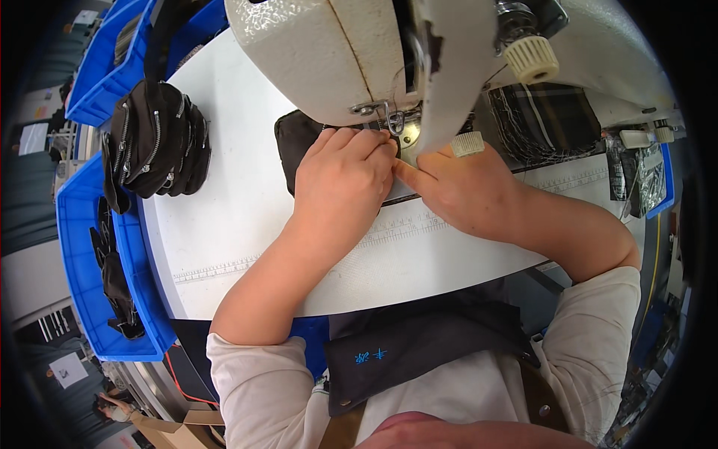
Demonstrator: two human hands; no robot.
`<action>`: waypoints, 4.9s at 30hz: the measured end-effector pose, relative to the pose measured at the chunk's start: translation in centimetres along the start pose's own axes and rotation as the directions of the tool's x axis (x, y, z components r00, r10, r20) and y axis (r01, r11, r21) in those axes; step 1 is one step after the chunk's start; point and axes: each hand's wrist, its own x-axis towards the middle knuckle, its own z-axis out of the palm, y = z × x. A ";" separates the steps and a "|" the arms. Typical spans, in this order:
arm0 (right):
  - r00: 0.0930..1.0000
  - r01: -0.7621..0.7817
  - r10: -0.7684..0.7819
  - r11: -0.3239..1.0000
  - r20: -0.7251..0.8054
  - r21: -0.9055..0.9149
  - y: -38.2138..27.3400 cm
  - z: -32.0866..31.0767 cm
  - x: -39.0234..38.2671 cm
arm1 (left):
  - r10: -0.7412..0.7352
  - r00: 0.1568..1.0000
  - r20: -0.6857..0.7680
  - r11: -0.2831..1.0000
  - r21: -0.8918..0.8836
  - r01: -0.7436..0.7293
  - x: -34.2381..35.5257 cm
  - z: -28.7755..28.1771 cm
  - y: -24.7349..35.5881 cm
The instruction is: The person operates an industrial sewing machine to stitch a zipper onto a small black fabric pouch. They guide the pouch under the needle, aligning the zipper teeth with the fabric edge, and sew along the length of the zipper. The person handles the pouch with both hands to maintain alignment during the sewing process.
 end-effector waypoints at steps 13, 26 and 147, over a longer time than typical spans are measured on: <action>0.997 -0.036 0.035 0.999 -0.064 -0.004 0.8 1.2 0.2 | -0.260 0.951 0.165 0.862 -0.404 0.306 -0.1 -1.2 -1.5; 0.997 -0.065 0.066 0.998 -0.048 0.011 0.9 1.4 0.5 | -0.200 0.949 0.244 0.903 -0.329 0.275 -0.3 -2.0 -2.9; 0.999 -0.034 0.028 0.984 -0.034 -0.173 1.1 1.5 0.7 | -0.300 0.929 0.215 0.894 -0.276 0.352 0.8 -0.2 -1.1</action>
